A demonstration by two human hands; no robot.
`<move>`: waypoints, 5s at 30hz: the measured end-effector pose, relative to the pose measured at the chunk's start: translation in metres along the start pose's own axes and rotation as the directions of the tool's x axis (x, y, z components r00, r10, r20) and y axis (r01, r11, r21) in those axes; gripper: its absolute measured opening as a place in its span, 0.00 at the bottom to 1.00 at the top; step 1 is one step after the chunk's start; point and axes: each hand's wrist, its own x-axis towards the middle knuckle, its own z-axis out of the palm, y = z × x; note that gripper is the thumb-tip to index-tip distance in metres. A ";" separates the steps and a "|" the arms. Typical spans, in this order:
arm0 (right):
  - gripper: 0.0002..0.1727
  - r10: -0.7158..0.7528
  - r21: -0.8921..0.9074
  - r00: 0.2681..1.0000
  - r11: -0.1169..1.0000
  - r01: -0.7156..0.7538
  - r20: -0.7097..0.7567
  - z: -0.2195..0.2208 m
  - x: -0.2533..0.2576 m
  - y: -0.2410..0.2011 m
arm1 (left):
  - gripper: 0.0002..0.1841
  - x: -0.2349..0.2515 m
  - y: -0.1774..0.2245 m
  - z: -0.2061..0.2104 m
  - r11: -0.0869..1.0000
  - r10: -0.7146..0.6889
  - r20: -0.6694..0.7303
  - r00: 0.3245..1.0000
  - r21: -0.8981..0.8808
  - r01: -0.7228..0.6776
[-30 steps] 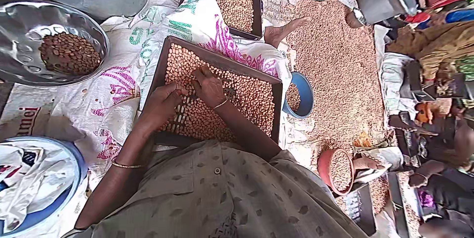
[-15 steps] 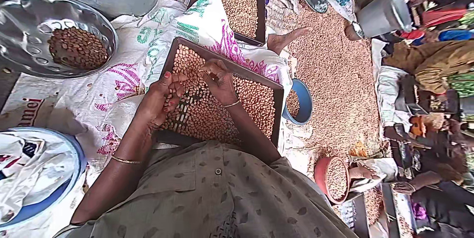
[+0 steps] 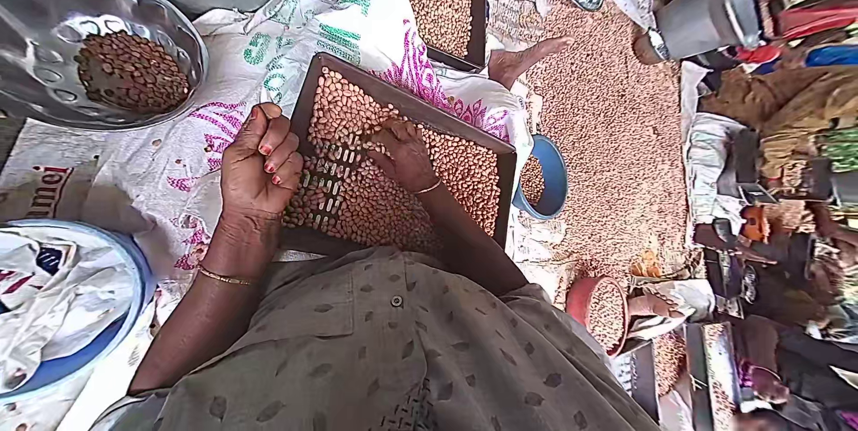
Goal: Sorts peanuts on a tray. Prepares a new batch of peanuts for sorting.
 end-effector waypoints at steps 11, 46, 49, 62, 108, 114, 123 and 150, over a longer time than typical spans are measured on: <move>0.14 -0.041 0.560 0.992 0.828 -0.035 0.122 -0.045 -0.016 -0.037 | 0.21 0.003 -0.003 0.001 1.000 -0.002 -0.024 1.000 0.019 0.003; 0.10 0.000 0.066 0.984 0.998 0.012 -0.178 0.016 0.046 -0.033 | 0.24 0.029 0.004 0.014 0.966 -0.089 -0.131 0.987 0.229 0.118; 0.08 0.042 0.430 0.963 0.899 0.078 -0.264 -0.021 0.054 -0.046 | 0.30 0.029 0.002 0.022 0.845 -0.156 -0.238 0.959 0.470 0.254; 0.09 -0.128 0.229 0.988 0.968 0.104 0.090 0.009 0.042 -0.058 | 0.21 0.019 0.003 0.016 0.976 -0.080 -0.135 0.988 0.192 0.105; 0.06 0.094 0.530 0.993 0.847 -0.043 -0.071 -0.019 0.052 -0.057 | 0.32 0.019 -0.001 0.026 0.867 -0.102 -0.281 0.954 0.445 0.223; 0.09 0.031 0.525 0.997 0.851 0.014 -0.076 -0.032 0.076 -0.065 | 0.28 0.025 0.002 0.023 0.925 -0.089 -0.254 0.963 0.337 0.174; 0.13 -0.030 0.017 0.992 0.999 0.028 0.122 0.015 0.076 -0.068 | 0.22 0.020 0.005 0.016 0.993 -0.032 -0.174 0.984 0.106 0.051; 0.15 0.037 0.138 0.997 0.990 -0.026 -0.073 -0.017 -0.021 -0.024 | 0.24 0.028 0.007 0.012 0.999 -0.050 -0.097 0.994 -0.007 0.049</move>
